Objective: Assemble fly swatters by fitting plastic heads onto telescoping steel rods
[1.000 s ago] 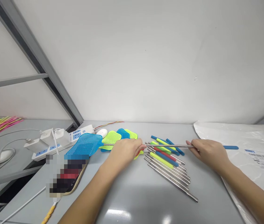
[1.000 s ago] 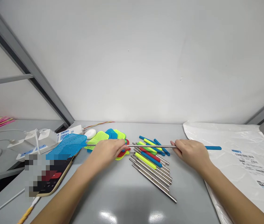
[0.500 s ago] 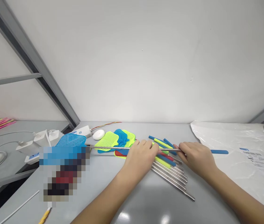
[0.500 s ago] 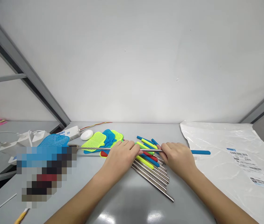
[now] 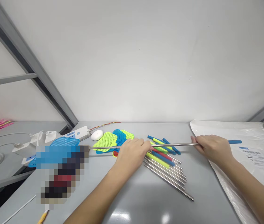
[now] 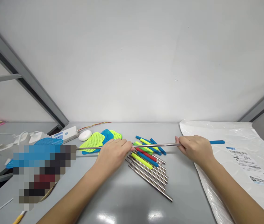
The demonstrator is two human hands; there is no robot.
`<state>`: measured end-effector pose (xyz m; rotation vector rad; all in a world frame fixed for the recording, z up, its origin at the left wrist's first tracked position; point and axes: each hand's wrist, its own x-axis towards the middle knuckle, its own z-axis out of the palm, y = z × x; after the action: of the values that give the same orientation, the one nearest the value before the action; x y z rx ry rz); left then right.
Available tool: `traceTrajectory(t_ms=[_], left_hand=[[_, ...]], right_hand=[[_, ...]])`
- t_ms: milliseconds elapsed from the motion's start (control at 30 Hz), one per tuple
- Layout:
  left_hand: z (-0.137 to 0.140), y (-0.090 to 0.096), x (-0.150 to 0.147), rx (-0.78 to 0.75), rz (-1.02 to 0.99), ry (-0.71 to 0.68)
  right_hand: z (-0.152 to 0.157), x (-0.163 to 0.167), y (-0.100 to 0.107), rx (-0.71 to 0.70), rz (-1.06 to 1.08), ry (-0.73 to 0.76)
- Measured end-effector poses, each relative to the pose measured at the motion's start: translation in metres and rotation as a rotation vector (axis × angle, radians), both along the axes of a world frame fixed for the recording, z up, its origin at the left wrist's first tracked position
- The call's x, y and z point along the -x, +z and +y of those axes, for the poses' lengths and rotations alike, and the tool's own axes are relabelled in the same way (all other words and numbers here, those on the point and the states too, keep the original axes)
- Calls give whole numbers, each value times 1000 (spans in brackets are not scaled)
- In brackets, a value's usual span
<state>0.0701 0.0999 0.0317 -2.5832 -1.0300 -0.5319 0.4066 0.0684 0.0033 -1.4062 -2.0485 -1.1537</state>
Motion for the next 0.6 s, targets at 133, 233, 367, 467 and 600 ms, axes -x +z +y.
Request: traceTrajectory(t_ms=[133, 233, 367, 467, 600], left_hand=[[0, -1, -2, -56, -35, 8], [-2, -1, -4, -106, -54, 4], [-11, 0, -20, -120, -71, -27], [-20, 0, -40, -115, -76, -64], [-27, -1, -51, -65, -46, -78]], right_hand=[[-1, 2, 5, 27, 55, -33], [-5, 21, 6, 96, 95, -15], [-14, 62, 9, 140, 106, 57], [-20, 88, 10, 117, 127, 73], [-22, 100, 7, 150, 132, 117]])
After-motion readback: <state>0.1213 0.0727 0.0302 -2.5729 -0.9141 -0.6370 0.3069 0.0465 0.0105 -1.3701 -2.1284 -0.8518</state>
